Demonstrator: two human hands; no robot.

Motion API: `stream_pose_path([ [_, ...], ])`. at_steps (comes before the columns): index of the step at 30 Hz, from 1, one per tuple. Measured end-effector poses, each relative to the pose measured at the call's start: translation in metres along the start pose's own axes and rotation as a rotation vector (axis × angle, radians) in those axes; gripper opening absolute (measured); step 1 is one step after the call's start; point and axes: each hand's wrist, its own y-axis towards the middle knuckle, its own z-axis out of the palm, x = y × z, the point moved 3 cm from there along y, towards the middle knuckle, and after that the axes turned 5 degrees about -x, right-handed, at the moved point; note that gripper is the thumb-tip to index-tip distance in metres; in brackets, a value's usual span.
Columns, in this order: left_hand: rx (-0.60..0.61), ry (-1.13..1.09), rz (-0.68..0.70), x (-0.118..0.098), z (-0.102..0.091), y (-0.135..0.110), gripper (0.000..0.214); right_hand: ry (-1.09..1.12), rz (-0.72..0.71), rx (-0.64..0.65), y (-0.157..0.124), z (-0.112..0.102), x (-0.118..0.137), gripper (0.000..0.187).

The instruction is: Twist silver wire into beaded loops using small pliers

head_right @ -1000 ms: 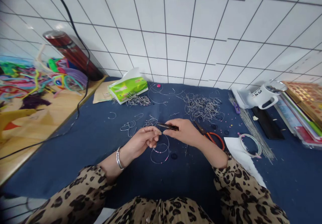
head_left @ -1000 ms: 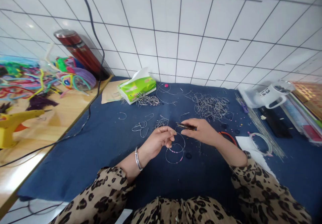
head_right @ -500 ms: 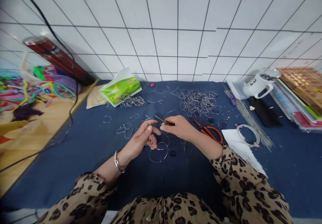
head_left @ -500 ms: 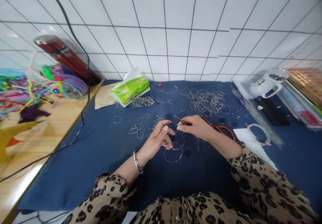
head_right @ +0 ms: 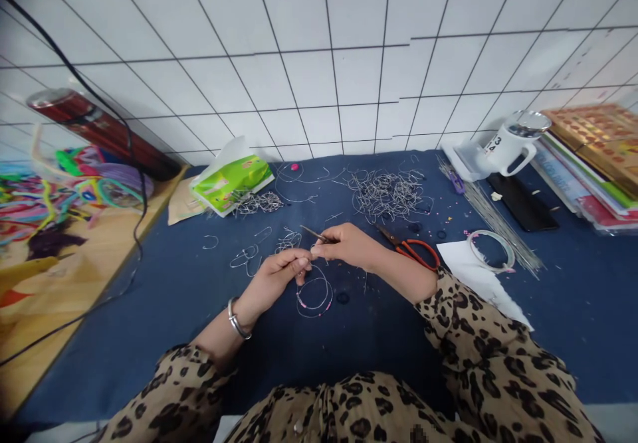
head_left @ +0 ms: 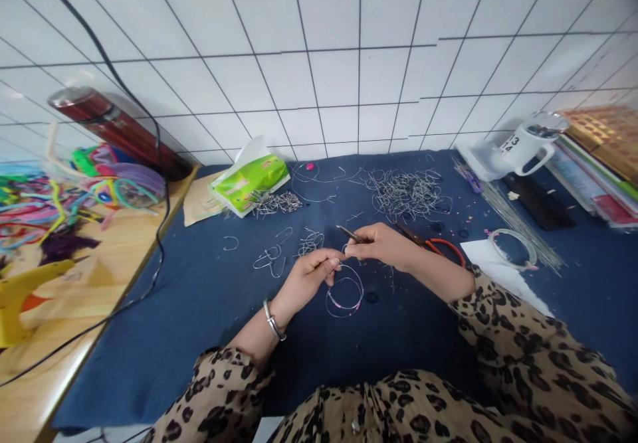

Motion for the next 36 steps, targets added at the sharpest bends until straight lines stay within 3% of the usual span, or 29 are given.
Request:
stream_pose_path([
  [8,0.021,0.103,0.088,-0.006,0.0,-0.001,0.021,0.002,0.01,0.025,-0.001,0.005,0.0,0.023],
  [16,0.017,0.109,0.032,-0.001,-0.001,0.0,0.02,-0.067,-0.007,0.031,-0.001,0.008,-0.002,0.028],
  [20,0.004,0.032,0.002,0.001,-0.003,0.001,0.02,-0.315,-0.083,-0.048,-0.002,-0.001,0.008,0.034],
  [24,-0.035,-0.054,-0.001,0.002,-0.006,0.002,0.02,-0.753,-0.273,-0.224,-0.004,-0.02,0.019,0.032],
  [27,-0.051,-0.116,-0.001,0.001,-0.007,0.004,0.02,-0.973,-0.324,-0.226,-0.012,-0.027,0.014,0.026],
  [32,-0.053,-0.154,0.003,0.0,-0.008,0.004,0.021,-1.189,-0.414,-0.115,-0.036,-0.014,0.004,0.016],
  [36,-0.02,-0.173,-0.024,0.0,-0.005,0.002,0.022,-1.364,-0.452,-0.166,-0.041,0.002,0.007,0.015],
])
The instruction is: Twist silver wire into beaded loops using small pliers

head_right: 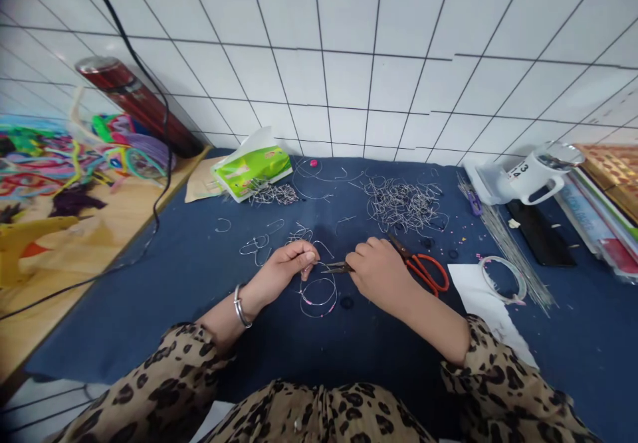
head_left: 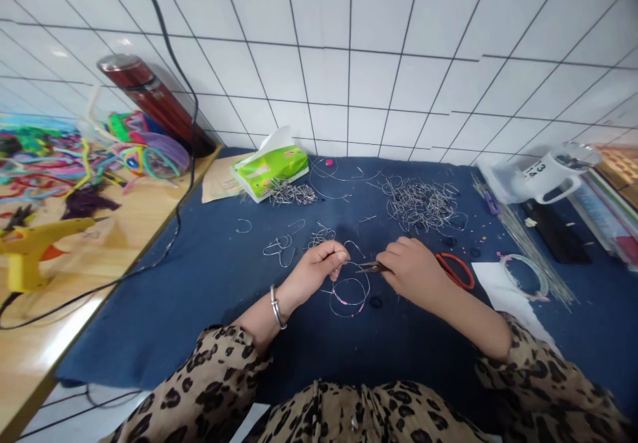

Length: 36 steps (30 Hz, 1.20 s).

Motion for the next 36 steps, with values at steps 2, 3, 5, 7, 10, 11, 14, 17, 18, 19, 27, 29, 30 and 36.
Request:
stream_pose_path([
  [2,0.008,0.003,-0.008,0.0,0.001,0.0,0.021,-0.058,-0.013,-0.008,0.004,0.001,0.005,0.015],
  [3,0.009,0.007,-0.009,0.0,0.001,0.0,0.021,-0.078,-0.014,-0.012,0.006,0.002,0.006,0.015],
  [5,0.008,0.015,-0.01,0.001,0.002,0.0,0.02,-0.106,-0.015,-0.011,0.008,0.005,0.008,0.015],
  [7,0.003,0.021,-0.006,0.001,0.002,0.0,0.02,-0.124,-0.008,-0.009,0.009,0.007,0.01,0.015],
  [10,-0.013,0.031,0.007,0.003,0.002,0.001,0.019,-0.132,0.006,0.0,0.009,0.009,0.012,0.013],
  [11,-0.017,0.031,0.01,0.003,0.002,0.001,0.019,-0.133,0.012,0.004,0.009,0.01,0.012,0.012],
  [14,-0.023,0.014,0.013,0.004,0.002,0.002,0.017,-0.136,0.034,0.013,0.01,0.01,0.014,0.011],
  [17,-0.025,-0.002,0.018,0.004,0.002,0.002,0.017,-0.139,0.043,0.017,0.012,0.011,0.015,0.011],
  [18,-0.028,-0.006,0.018,0.004,0.002,0.002,0.017,-0.141,0.043,0.018,0.012,0.011,0.015,0.01],
  [19,-0.031,-0.009,0.018,0.005,0.002,0.002,0.017,-0.142,0.044,0.019,0.012,0.011,0.015,0.01],
  [27,-0.022,0.024,0.011,0.006,0.001,0.002,0.018,-0.147,0.029,0.02,0.013,0.015,0.012,0.011],
  [29,-0.017,0.033,0.014,0.005,0.001,0.002,0.018,-0.141,0.019,0.02,0.013,0.016,0.012,0.011],
  [30,-0.014,0.038,0.016,0.005,0.001,0.002,0.019,-0.138,0.016,0.019,0.013,0.017,0.012,0.011],
  [36,-0.009,0.051,0.015,0.007,0.002,0.003,0.02,-0.155,0.012,-0.004,0.01,0.021,0.013,0.013],
])
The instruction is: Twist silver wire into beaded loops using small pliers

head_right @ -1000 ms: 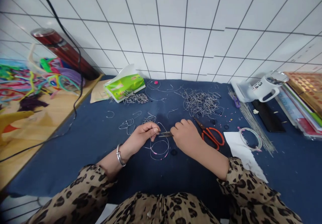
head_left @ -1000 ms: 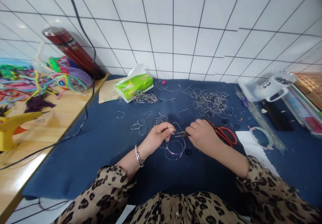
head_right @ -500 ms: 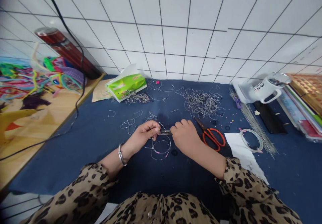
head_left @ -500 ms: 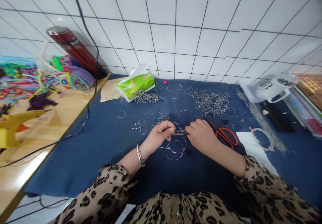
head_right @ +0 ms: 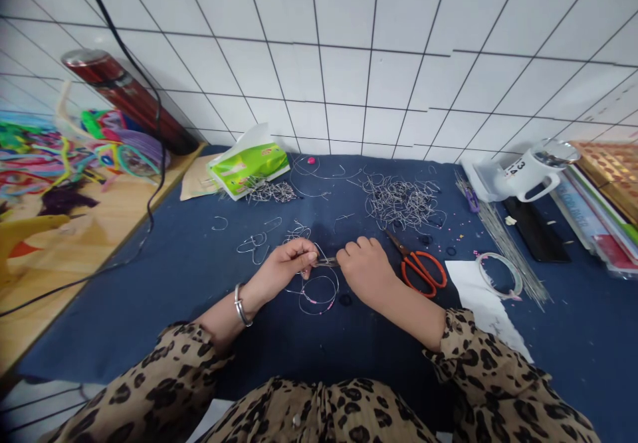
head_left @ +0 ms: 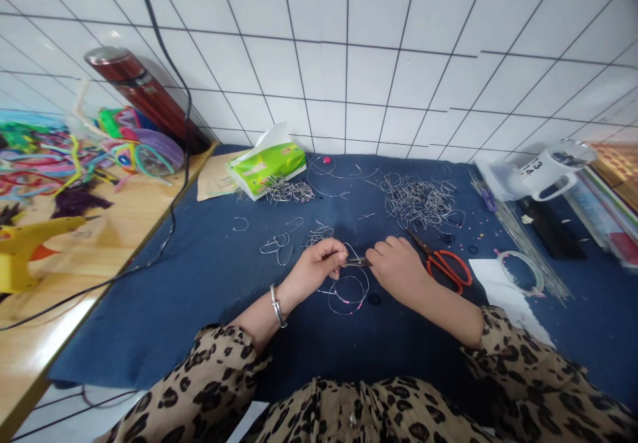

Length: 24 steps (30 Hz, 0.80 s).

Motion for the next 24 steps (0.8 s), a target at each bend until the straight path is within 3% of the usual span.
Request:
stream_pose_path([
  [11,0.0,-0.017,-0.068,-0.002,0.0021,-0.001,0.02,-0.017,0.016,-0.031,-0.0032,0.006,0.0001,0.014],
  [24,-0.043,0.046,-0.027,-0.0045,0.0023,-0.0018,0.019,0.036,0.053,-0.001,-0.0041,0.0089,-0.0009,0.016],
])
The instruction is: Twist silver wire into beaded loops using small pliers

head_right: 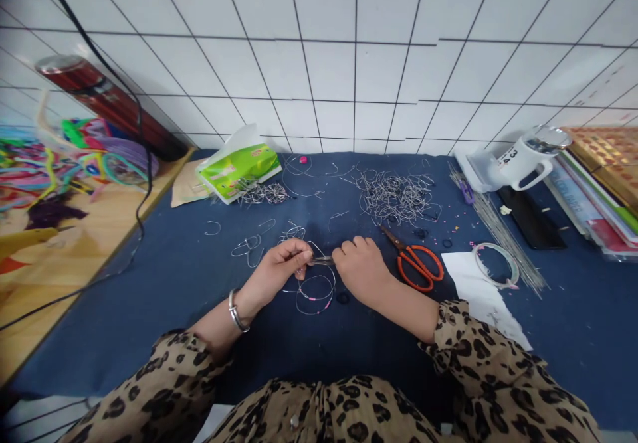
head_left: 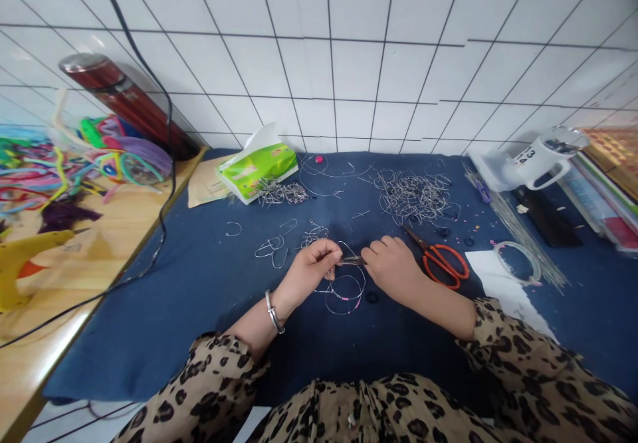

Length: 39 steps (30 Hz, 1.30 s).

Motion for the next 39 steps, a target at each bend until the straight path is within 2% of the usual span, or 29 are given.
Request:
stream_pose_path([
  [14,-0.016,-0.039,-0.042,0.004,0.0,0.001,0.02,0.056,0.03,0.046,-0.002,0.006,-0.002,0.013],
  [19,-0.016,-0.059,-0.049,0.006,0.0,0.002,0.019,0.072,0.027,0.026,-0.001,0.006,-0.002,0.014],
  [25,-0.002,-0.082,-0.055,0.006,-0.001,0.002,0.019,0.08,0.021,-0.013,-0.002,0.008,-0.002,0.012],
  [39,0.078,-0.073,-0.056,0.004,-0.001,0.002,0.018,0.125,-0.012,-0.016,-0.004,0.017,-0.004,0.011],
])
